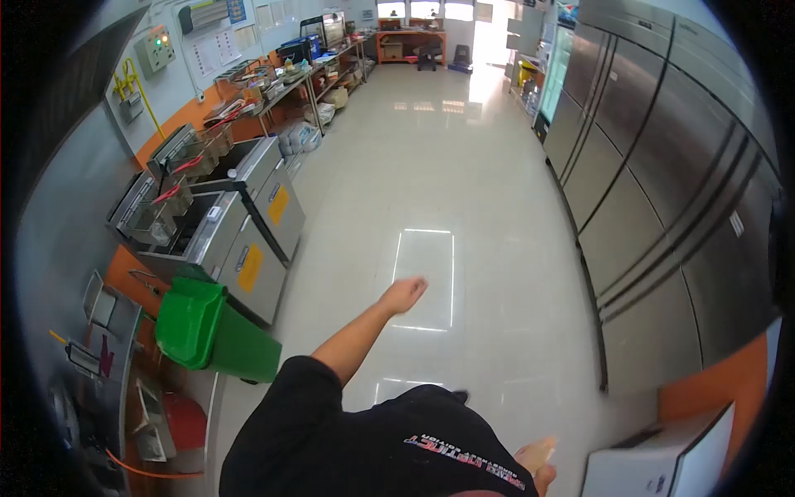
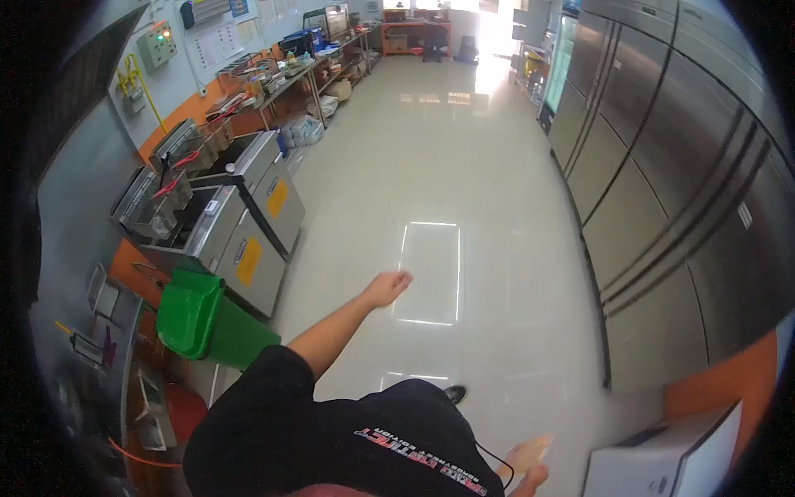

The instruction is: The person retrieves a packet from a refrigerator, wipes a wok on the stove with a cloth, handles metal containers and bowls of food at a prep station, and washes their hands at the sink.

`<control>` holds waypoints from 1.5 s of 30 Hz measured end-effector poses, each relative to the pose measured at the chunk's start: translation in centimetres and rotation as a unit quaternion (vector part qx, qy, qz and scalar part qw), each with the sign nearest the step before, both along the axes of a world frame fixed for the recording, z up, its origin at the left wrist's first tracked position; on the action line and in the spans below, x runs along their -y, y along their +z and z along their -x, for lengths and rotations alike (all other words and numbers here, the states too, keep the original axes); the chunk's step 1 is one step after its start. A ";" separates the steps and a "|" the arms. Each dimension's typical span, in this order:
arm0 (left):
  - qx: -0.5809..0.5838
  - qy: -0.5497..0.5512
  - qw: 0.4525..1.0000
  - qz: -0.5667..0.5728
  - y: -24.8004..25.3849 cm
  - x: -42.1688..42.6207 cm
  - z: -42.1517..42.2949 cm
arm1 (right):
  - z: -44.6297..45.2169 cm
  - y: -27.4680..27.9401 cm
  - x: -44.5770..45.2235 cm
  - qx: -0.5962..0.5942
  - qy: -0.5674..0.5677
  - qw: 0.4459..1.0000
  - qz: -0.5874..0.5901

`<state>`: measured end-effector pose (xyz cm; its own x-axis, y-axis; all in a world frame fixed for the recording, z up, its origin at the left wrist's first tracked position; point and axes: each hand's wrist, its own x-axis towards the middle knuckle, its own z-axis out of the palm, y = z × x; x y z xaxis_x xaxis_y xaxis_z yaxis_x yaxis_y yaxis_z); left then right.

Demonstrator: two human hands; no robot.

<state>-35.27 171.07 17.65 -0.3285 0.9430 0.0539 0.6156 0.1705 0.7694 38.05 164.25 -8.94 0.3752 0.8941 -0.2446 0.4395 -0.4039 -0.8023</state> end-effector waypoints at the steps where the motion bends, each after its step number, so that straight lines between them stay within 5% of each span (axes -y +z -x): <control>1: -0.024 0.001 0.999 0.029 -3.0 -1.5 0.8 | 0.8 -0.2 -2.8 0.016 0.011 0.999 0.034; 6: -0.103 -0.015 0.928 0.358 -22.6 6.8 3.9 | 6.1 1.4 -20.5 0.058 -0.002 0.992 0.113; 7: -0.030 -0.097 0.785 0.611 -25.0 8.7 5.8 | 7.1 1.8 -24.6 0.064 0.001 0.991 0.114; 9: -0.003 -0.096 0.955 0.281 -20.5 14.1 3.5 | 9.3 2.1 -33.0 0.073 0.003 0.991 0.112; 10: 0.043 0.082 0.822 0.563 -22.1 16.8 2.7 | 11.0 2.0 -36.9 0.071 0.001 0.991 0.114; 12: 0.050 0.135 0.806 0.574 -21.3 11.2 4.8 | 14.6 1.8 -45.4 0.073 -0.002 0.991 0.109; 15: -0.021 0.174 0.860 0.479 -21.4 -3.0 12.4 | 20.3 1.6 -57.5 0.074 -0.009 0.991 0.112; 16: -0.083 0.163 0.918 0.353 -20.1 -9.9 15.0 | 22.0 2.0 -61.6 0.075 -0.012 0.991 0.110; 17: -0.167 0.169 0.949 0.207 -13.7 -19.1 16.3 | 23.2 2.2 -65.1 0.079 -0.018 0.991 0.110; 18: -0.319 0.060 0.817 0.476 -26.3 -22.5 23.4 | 24.3 2.2 -68.6 0.076 -0.024 0.991 0.111; 19: -0.221 0.131 0.846 0.467 -25.3 -33.0 27.4 | 24.8 2.2 -71.7 0.074 -0.035 0.991 0.105; 21: -0.120 0.201 0.890 0.391 -15.8 -56.2 31.5 | 24.4 -0.2 -78.0 0.062 -0.070 0.992 0.084; 23: -0.137 0.099 0.950 0.261 -12.3 -75.5 33.3 | 25.2 -2.5 -84.0 0.029 -0.132 0.990 0.047; 25: -0.090 0.012 0.986 0.143 -5.6 -91.4 30.6 | 28.4 1.1 -89.3 0.151 -0.061 0.982 0.092; 28: -0.056 -0.103 0.993 0.011 2.0 -108.7 24.4 | 31.4 -1.1 -96.4 0.070 -0.194 0.975 0.078; 31: -0.065 -0.227 0.972 0.015 2.9 -121.5 20.2 | 34.5 -1.6 -103.9 0.031 -0.208 0.970 0.122; 34: -0.117 -0.321 0.936 0.086 -2.2 -131.0 20.4 | 34.5 -6.3 -111.4 0.178 -0.127 0.938 0.268; 37: -0.119 -0.383 0.878 0.262 -6.3 -139.1 24.6 | 37.5 -0.2 -120.0 0.100 -0.106 0.896 0.419; 38: -0.120 -0.390 0.874 0.265 -6.9 -142.0 26.3 | 34.7 -6.6 -120.7 0.138 -0.036 0.919 0.368; 40: -0.155 -0.304 0.880 0.330 -8.0 -148.2 29.3 | 35.7 -4.0 -125.2 0.160 -0.088 0.926 0.330; 45: -0.221 -0.333 0.856 0.329 -12.4 -171.1 34.4 | 36.8 -5.0 -134.4 0.129 -0.213 0.941 0.230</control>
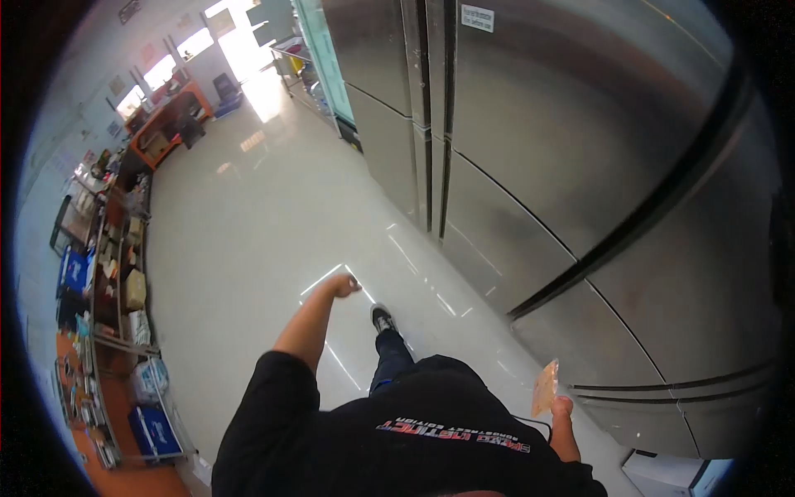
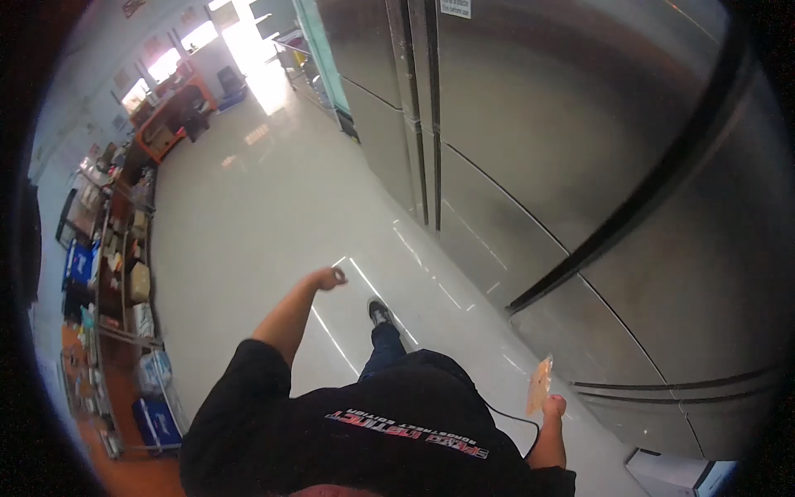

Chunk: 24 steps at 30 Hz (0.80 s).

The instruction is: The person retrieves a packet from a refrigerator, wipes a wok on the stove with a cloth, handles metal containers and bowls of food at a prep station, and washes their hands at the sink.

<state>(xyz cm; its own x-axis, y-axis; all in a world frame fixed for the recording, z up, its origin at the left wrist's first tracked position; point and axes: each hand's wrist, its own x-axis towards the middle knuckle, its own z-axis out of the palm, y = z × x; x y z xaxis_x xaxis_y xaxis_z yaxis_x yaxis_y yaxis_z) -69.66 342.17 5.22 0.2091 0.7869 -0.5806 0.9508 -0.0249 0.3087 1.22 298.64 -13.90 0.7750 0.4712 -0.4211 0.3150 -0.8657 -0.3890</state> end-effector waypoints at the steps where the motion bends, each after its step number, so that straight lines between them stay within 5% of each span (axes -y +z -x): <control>1: 0.027 0.004 0.997 -0.071 0.0 -5.8 0.4 | 1.4 0.7 -2.4 0.005 -0.011 0.999 -0.031; 4: 0.065 0.011 0.989 -0.134 0.7 -25.7 -1.2 | 8.2 6.2 -12.5 0.005 -0.083 0.987 -0.136; 6: 0.162 0.056 0.942 -0.289 1.4 -32.9 -6.0 | 9.4 11.2 -12.6 0.022 -0.129 0.978 -0.164; 7: 0.158 0.046 0.952 -0.257 1.8 -37.2 -8.3 | 12.3 13.1 -15.4 -0.030 -0.141 0.962 -0.233; 11: 0.297 -0.102 0.909 -0.273 2.6 -42.7 -18.3 | 19.6 13.9 -23.8 -0.010 -0.214 0.951 -0.224; 13: 0.279 -0.154 0.895 -0.313 10.7 -40.4 -23.2 | 20.6 20.3 -24.9 -0.016 -0.233 0.947 -0.222; 14: 0.134 -0.345 0.855 -0.363 11.1 -41.1 -23.7 | 22.5 19.6 -26.4 -0.018 -0.247 0.946 -0.211; 15: -0.010 -0.516 0.760 -0.395 10.6 -40.5 -24.2 | 23.8 18.7 -26.1 -0.014 -0.239 0.945 -0.225; 16: -0.001 -0.526 0.759 -0.384 9.0 -41.0 -23.8 | 24.9 18.2 -25.3 -0.009 -0.230 0.944 -0.238; 18: -0.159 -0.591 0.548 -0.570 5.7 -43.7 -22.5 | 28.6 18.7 -25.1 -0.011 -0.262 0.936 -0.235; 19: -0.210 -0.611 0.518 -0.560 4.8 -43.7 -22.5 | 30.1 17.2 -24.2 -0.005 -0.260 0.943 -0.209; 20: -0.208 -0.619 0.512 -0.558 4.2 -43.2 -23.4 | 31.4 16.0 -23.7 -0.003 -0.259 0.948 -0.187; 22: -0.266 -0.539 0.622 -0.502 2.8 -41.5 -25.1 | 34.4 14.4 -22.3 -0.032 -0.277 0.940 -0.197; 24: -0.258 -0.523 0.635 -0.506 3.3 -40.7 -24.7 | 36.8 13.7 -20.1 -0.021 -0.277 0.954 -0.117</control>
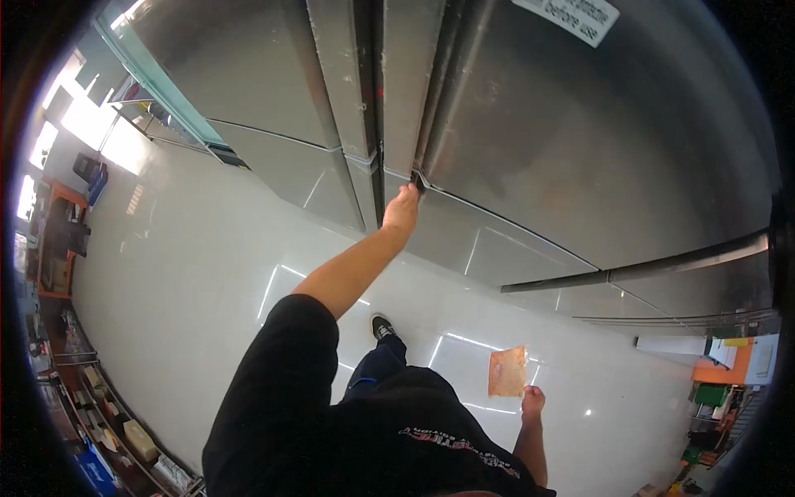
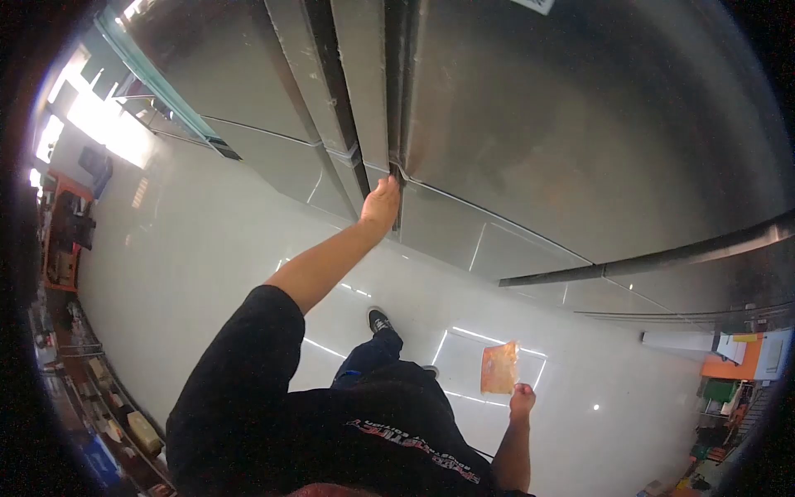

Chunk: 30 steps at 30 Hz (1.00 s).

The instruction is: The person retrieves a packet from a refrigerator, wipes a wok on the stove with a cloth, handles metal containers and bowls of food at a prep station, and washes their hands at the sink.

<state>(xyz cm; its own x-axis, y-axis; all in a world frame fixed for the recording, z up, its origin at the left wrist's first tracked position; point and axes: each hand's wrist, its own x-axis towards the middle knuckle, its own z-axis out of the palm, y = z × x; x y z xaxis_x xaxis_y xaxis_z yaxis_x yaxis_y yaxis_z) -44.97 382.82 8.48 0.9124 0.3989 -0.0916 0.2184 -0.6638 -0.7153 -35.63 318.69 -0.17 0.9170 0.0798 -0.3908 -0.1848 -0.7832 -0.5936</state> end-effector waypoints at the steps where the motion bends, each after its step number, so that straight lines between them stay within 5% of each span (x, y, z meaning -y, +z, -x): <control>1: 0.020 0.013 1.000 0.004 0.4 0.7 0.1 | 1.2 -0.6 1.6 0.018 0.033 0.999 -0.027; 5: -0.040 0.034 0.999 0.002 1.1 3.1 1.3 | 5.7 -2.6 6.8 -0.043 -0.004 0.998 0.051; 6: -0.053 0.023 0.998 -0.006 1.3 4.3 2.3 | 6.5 -5.6 9.9 0.025 0.038 0.999 0.031; 8: -0.190 0.049 0.981 0.001 2.4 9.1 4.7 | 9.8 -6.0 12.4 0.122 0.113 0.984 0.058; 10: -0.308 0.019 0.951 0.028 5.4 16.0 7.4 | 12.6 -5.1 13.6 0.084 0.055 0.991 0.091; 13: -0.379 0.016 0.921 0.090 -0.8 25.1 12.1 | 16.0 -6.8 16.6 0.064 -0.014 0.994 0.085; 14: -0.464 0.014 0.849 0.251 12.0 30.5 8.1 | 16.8 -7.3 17.4 0.063 -0.021 0.995 0.080; 16: -0.385 0.044 0.755 0.529 17.8 35.5 7.3 | 18.6 -8.0 18.5 0.016 -0.024 0.996 0.086; 17: -0.307 -0.092 0.771 0.551 17.0 37.0 8.3 | 19.1 -8.6 19.2 0.013 -0.031 0.996 0.085; 18: -0.224 -0.225 0.763 0.563 16.1 38.2 9.0 | 19.6 -9.4 19.8 0.079 0.090 0.986 0.114; 19: -0.235 -0.227 0.757 0.566 15.9 38.7 8.7 | 20.8 -10.4 20.6 0.138 0.210 0.957 0.142; 21: -0.009 -0.368 0.780 0.505 15.4 38.9 7.4 | 22.9 -12.5 20.5 0.107 0.191 0.963 0.155; 23: -0.035 -0.360 0.774 0.520 12.5 38.8 5.9 | 24.6 -12.6 18.6 0.101 0.210 0.960 0.158; 25: -0.058 -0.343 0.766 0.540 9.7 39.9 5.8 | 26.0 -12.4 15.9 0.005 0.086 0.991 0.107; 27: -0.003 -0.350 0.644 0.681 8.3 41.3 4.9 | 27.6 -12.4 13.1 -0.055 -0.002 0.994 0.092; 28: -0.012 -0.346 0.636 0.690 7.8 42.6 4.4 | 27.7 -11.6 11.3 -0.105 -0.049 0.991 0.068; 29: 0.016 -0.347 0.606 0.716 7.4 44.2 4.2 | 30.3 -14.9 12.3 0.037 0.070 0.997 0.021; 30: 0.048 -0.348 0.576 0.738 7.0 45.7 3.8 | 30.7 -16.3 11.4 0.002 0.027 1.000 0.016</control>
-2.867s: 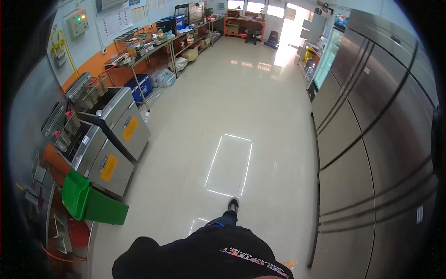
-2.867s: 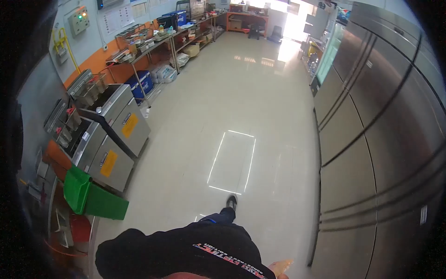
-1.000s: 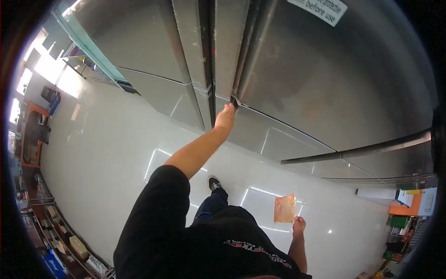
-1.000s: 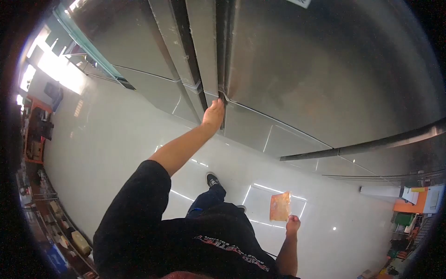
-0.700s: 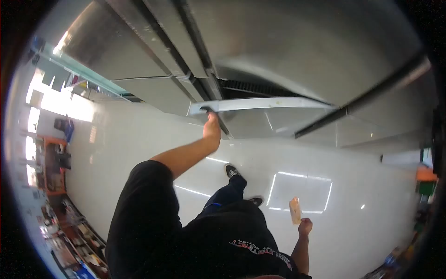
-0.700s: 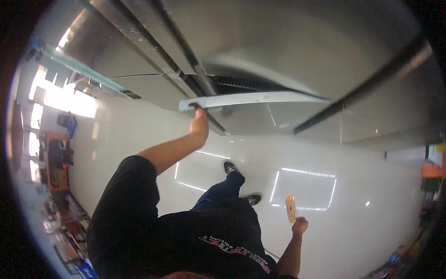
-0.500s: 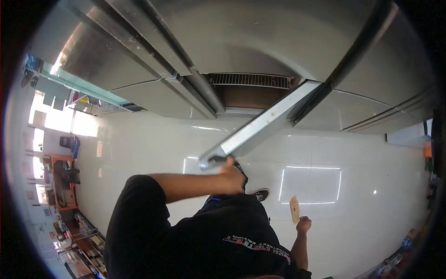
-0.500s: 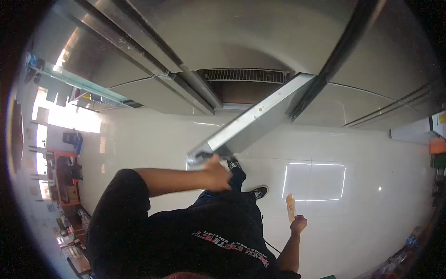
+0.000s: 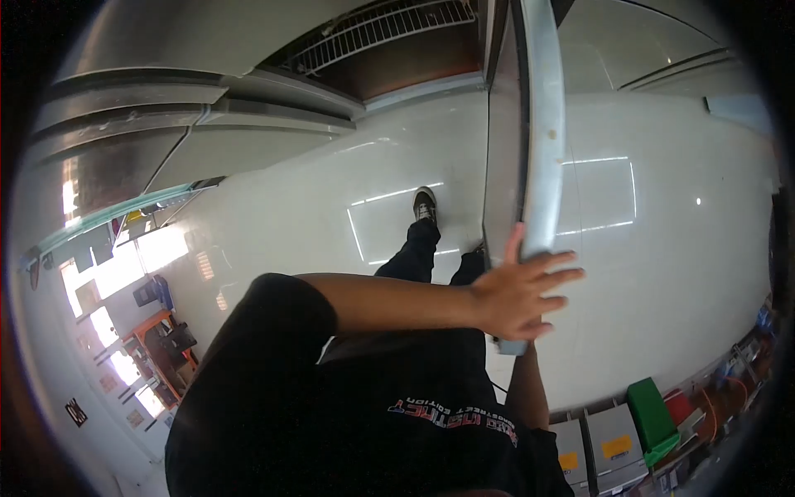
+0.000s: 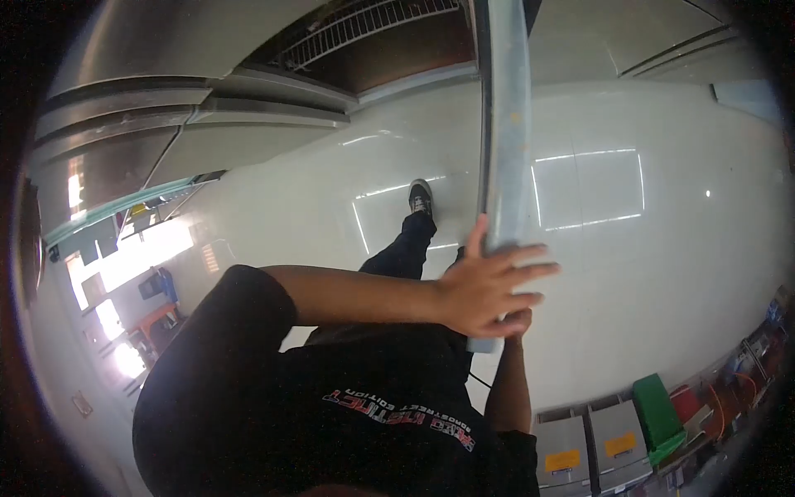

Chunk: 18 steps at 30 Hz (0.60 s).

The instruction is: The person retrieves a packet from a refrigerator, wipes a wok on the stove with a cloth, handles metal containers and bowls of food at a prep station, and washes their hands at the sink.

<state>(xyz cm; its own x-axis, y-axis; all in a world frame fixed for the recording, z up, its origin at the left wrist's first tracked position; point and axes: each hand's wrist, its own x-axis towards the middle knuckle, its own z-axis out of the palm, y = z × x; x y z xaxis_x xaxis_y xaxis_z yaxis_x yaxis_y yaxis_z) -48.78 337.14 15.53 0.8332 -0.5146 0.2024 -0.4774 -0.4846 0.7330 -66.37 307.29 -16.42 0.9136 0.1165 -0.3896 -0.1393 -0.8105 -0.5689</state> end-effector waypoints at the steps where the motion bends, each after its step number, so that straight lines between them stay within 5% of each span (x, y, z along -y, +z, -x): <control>1: -0.005 -0.001 1.000 0.007 -0.6 1.3 -0.6 | -0.4 -0.3 -1.8 -0.040 -0.042 0.998 0.000; 3: 0.013 -0.043 0.997 0.057 -1.7 3.6 -1.8 | -1.2 -1.1 -5.4 -0.089 -0.099 0.991 -0.003; 7: 0.045 -0.128 0.991 -0.020 -1.7 5.5 -4.9 | -4.3 -1.1 -13.2 -0.155 -0.191 0.969 -0.037; 12: 0.081 -0.131 0.988 -0.034 -2.1 6.5 -6.7 | -13.4 5.2 -26.0 -0.231 -0.193 0.933 -0.199; 18: 0.112 -0.258 0.960 -0.005 -3.8 5.6 -9.5 | -27.2 16.6 -39.6 -0.300 -0.158 0.767 -0.545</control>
